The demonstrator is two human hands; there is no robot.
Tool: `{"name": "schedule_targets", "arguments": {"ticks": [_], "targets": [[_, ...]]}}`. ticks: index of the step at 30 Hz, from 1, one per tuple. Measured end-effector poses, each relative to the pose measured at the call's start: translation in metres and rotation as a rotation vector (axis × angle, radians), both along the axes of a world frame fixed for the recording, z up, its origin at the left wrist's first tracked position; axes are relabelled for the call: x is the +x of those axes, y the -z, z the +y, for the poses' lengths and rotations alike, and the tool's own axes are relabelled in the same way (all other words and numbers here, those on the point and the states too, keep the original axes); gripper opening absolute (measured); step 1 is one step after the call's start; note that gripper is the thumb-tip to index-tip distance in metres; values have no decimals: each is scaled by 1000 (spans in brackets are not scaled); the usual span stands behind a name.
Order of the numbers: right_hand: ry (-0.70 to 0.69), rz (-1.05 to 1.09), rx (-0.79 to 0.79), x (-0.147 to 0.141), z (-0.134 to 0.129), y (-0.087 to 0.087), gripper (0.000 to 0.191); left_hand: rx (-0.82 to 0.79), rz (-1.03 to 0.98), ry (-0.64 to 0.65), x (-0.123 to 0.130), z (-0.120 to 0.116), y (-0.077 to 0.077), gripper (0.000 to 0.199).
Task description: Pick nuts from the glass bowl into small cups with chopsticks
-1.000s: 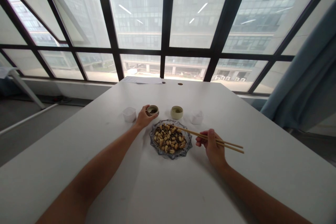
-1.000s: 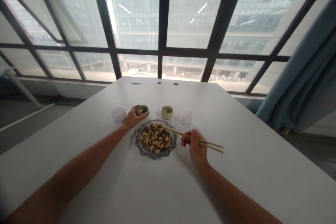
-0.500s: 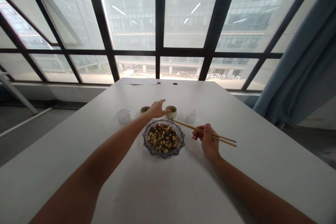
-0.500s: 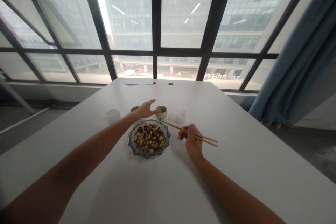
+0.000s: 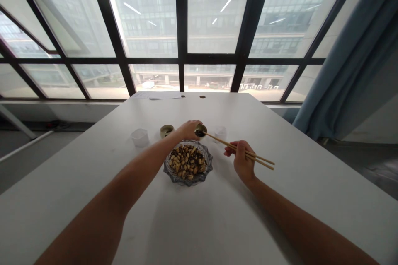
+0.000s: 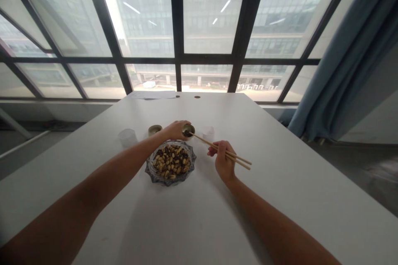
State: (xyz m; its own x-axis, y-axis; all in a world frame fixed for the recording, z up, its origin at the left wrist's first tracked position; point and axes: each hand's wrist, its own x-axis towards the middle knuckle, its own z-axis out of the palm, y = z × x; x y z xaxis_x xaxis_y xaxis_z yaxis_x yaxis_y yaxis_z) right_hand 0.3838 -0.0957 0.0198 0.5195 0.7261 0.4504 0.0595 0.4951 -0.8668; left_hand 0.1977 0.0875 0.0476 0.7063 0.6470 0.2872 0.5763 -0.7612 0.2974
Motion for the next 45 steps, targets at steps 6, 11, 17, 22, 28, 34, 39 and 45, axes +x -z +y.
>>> {"name": "schedule_targets", "arguments": {"ticks": [6, 11, 17, 22, 28, 34, 39, 45], "targets": [[-39, -258, -30, 5, 6, 8, 42, 14, 13, 73, 2, -5, -2, 73], [-34, -449, -80, 10, 17, 17, 36, 1, 52, 78, 3, -5, -5, 74], [16, -303, -33, 8, 11, 1, 47, -68, 51, 8, 0, -2, -7, 74], [-94, -167, -53, 3, -3, -34, 57, -171, 77, -171, -2, 4, -5, 79], [-365, -282, -277, -8, -20, -56, 63, -183, 67, -226, -7, -4, -6, 80], [-545, -465, -324, -23, -19, -44, 53, 184, -159, -196, -66, -32, -12, 52], [-394, -488, -242, -18, -9, -25, 49, 396, -187, -353, -128, -59, 0, 34], [-244, -294, -245, -11, -1, -25, 52, 506, -150, -449, -163, -73, 24, 30]]}}
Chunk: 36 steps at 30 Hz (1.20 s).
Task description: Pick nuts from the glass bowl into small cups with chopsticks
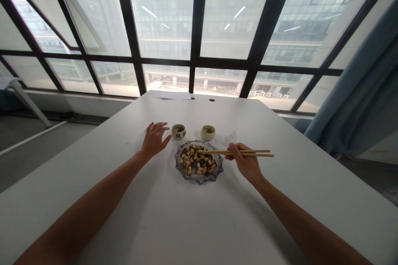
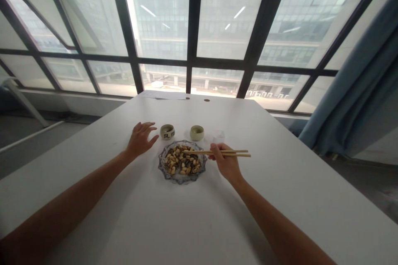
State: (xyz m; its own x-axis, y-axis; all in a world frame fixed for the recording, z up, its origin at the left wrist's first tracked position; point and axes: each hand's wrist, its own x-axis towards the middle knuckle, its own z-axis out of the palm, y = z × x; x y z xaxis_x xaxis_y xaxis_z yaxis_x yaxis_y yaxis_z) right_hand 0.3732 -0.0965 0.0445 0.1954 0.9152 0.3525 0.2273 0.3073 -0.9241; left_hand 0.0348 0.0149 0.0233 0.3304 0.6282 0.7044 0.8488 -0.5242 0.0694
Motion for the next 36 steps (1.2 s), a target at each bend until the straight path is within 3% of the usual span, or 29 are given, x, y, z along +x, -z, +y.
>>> {"name": "schedule_targets", "arguments": {"ticks": [6, 12, 15, 21, 25, 31, 36], "targets": [[33, 68, -9, 9, -1, -9, 57, 51, -49, -120, -13, 5, 11, 38], [-184, -163, -19, 13, -12, -15, 46, 18, -161, -222, -17, 11, 16, 46], [-190, -174, -43, 6, -16, -15, 43, -9, -187, -218, -18, 13, 18, 47], [-102, 76, -107, 3, -10, -2, 49, -25, -288, -159, -19, 19, 22, 47], [-92, 263, -101, 14, 0, 13, 67, -17, -420, -125, -22, 26, 28, 50], [-32, 328, -24, 29, 8, 30, 67, -78, -625, -154, -24, 34, 34, 65], [-50, 334, 37, 30, 7, 33, 68, -115, -659, -172, -25, 34, 33, 65]]}}
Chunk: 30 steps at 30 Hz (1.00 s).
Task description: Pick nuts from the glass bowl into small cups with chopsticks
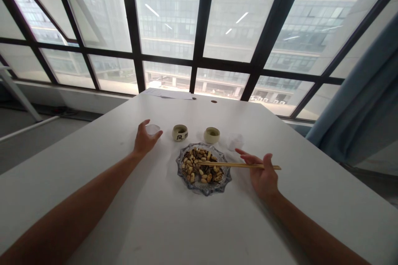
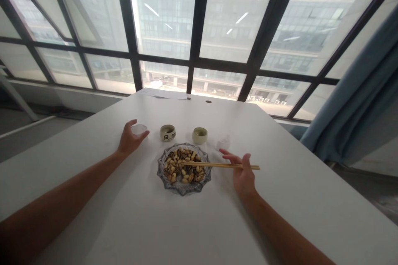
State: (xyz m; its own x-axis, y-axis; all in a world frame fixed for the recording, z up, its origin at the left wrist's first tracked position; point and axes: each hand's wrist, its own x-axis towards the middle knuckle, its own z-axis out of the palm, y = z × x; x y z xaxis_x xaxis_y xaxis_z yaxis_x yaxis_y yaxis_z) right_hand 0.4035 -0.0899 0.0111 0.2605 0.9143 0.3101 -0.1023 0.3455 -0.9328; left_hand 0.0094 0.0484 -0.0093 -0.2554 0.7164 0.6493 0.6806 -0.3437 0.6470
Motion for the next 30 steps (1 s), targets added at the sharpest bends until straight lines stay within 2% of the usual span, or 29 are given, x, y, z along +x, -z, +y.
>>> {"name": "schedule_targets", "arguments": {"ticks": [3, 11, 15, 23, 26, 30], "targets": [[15, -24, 14, 0, 0, 2, 72, -13, -4, 7, -1, -1, -1, 64], [39, -58, -74, 7, 3, 13, 85, -26, -15, 14, -1, -1, -1, 64], [26, -91, -34, 11, 6, 21, 88, -28, -28, 17, -1, 0, -1, 63], [-29, -126, 5, 13, 6, 26, 114, -29, -29, 21, -1, -1, -1, 62], [-25, -143, 5, 13, 7, 26, 112, -26, -23, 21, -1, 0, -1, 61], [7, -171, -15, 13, 8, 26, 100, -23, -27, 16, -1, 1, 0, 61]]}}
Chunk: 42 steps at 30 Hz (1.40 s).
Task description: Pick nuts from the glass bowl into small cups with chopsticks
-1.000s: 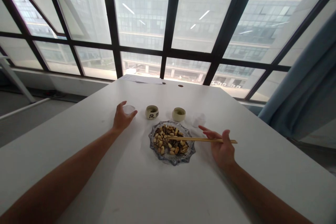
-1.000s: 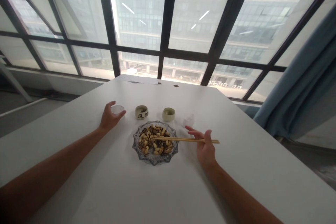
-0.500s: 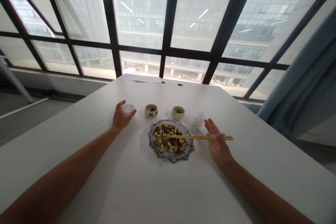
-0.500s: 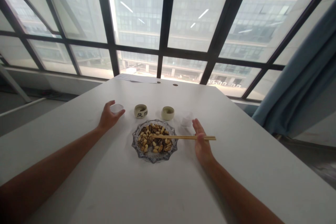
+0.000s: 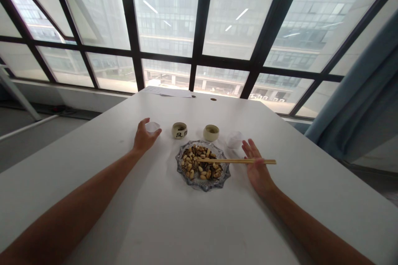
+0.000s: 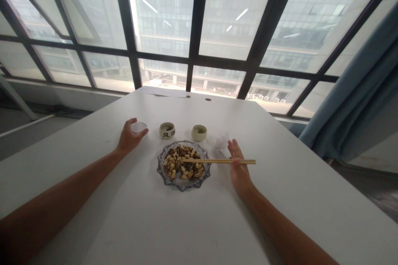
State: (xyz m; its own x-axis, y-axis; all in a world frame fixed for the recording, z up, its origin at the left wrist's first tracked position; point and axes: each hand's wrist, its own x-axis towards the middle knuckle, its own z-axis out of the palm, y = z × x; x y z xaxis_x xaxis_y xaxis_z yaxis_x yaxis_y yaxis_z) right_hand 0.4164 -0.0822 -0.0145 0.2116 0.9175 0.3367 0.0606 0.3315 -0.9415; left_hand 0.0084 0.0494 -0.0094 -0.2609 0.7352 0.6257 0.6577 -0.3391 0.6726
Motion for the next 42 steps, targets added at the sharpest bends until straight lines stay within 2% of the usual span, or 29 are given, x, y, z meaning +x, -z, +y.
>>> {"name": "schedule_targets", "arguments": {"ticks": [9, 17, 21, 25, 31, 36, 38, 42], "targets": [[147, 142, 61, -8, -4, -13, 81, -22, 3, 3, 1, -3, -2, 61], [202, 19, 99, -15, -15, -24, 40, -11, 4, 0, 2, -3, -1, 61], [106, -175, 137, -27, -27, -39, 41, -8, 4, 4, 1, 0, 2, 62], [-29, -353, 69, -39, -34, -52, 47, -13, -7, 7, 1, 2, 4, 64], [30, -315, 57, -40, -36, -73, 50, -24, -24, 8, 5, 3, 3, 64], [-137, -453, 65, -37, -46, -93, 49, -43, -22, 8, 7, 0, 1, 65], [-209, -436, 77, -38, -49, -96, 54, -46, -17, 6, 7, -1, 1, 65], [-185, -365, 71, -43, -51, -98, 52, -46, -20, 6, 7, -1, 0, 65]]}}
